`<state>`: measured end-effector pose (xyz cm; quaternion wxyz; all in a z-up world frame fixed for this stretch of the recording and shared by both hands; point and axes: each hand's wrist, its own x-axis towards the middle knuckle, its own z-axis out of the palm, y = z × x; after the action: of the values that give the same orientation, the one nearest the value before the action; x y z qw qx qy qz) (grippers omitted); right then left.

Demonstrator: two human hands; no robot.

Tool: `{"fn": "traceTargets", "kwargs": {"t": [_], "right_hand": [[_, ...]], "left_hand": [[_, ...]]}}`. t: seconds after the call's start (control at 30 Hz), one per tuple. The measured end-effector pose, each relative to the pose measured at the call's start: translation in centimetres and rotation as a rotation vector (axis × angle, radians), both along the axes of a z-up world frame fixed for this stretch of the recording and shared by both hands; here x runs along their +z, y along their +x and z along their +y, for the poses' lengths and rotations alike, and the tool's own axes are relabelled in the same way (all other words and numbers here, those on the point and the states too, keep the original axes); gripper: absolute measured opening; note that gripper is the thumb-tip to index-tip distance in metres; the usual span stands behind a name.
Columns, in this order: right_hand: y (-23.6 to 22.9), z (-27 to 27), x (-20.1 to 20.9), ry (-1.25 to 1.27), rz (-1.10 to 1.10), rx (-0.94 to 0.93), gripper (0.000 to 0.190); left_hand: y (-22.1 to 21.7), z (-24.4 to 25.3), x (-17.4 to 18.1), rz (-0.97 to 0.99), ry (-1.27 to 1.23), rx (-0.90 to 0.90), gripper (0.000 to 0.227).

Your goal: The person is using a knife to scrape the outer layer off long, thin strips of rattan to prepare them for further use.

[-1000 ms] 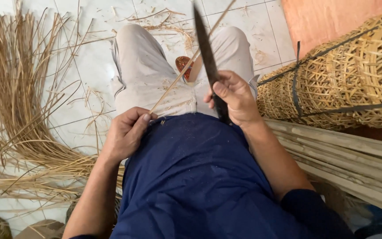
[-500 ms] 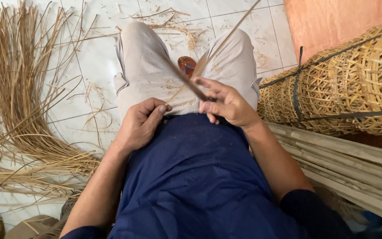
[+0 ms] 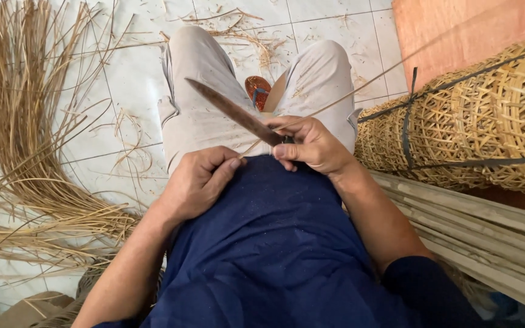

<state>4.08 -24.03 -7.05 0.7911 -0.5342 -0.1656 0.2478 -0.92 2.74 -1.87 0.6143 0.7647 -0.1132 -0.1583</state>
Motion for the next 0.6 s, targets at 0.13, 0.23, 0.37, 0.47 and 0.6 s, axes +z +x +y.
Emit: {"fn": "traceTargets", "kwargs": {"t": [0.13,0.23,0.37,0.47,0.6], "right_hand": [[0.2,-0.8,0.6,0.034,0.004,-0.051,0.047],[0.0,-1.6,0.6,0.009,0.001,-0.043,0.048],[1.8,-5.2,1.8,0.008,-0.003,-0.203,0.028],[2.0,-7.5,1.1,0.006,-0.054,-0.249,0.032],[4.3,-13.3,2.1,-0.052,-0.095,-0.336,0.05]], "left_hand": [[-1.4,1.2,0.3,0.016,0.017,0.016,0.021],[-2.3,2.4,-0.2,0.03,0.003,-0.015,0.02],[-4.3,5.3,-1.6,0.108,0.022,0.021,0.022],[-5.3,7.0,-2.7,0.166,0.003,0.022,0.023],[-6.6,11.5,-7.2,0.244,0.043,0.129,0.02]]}}
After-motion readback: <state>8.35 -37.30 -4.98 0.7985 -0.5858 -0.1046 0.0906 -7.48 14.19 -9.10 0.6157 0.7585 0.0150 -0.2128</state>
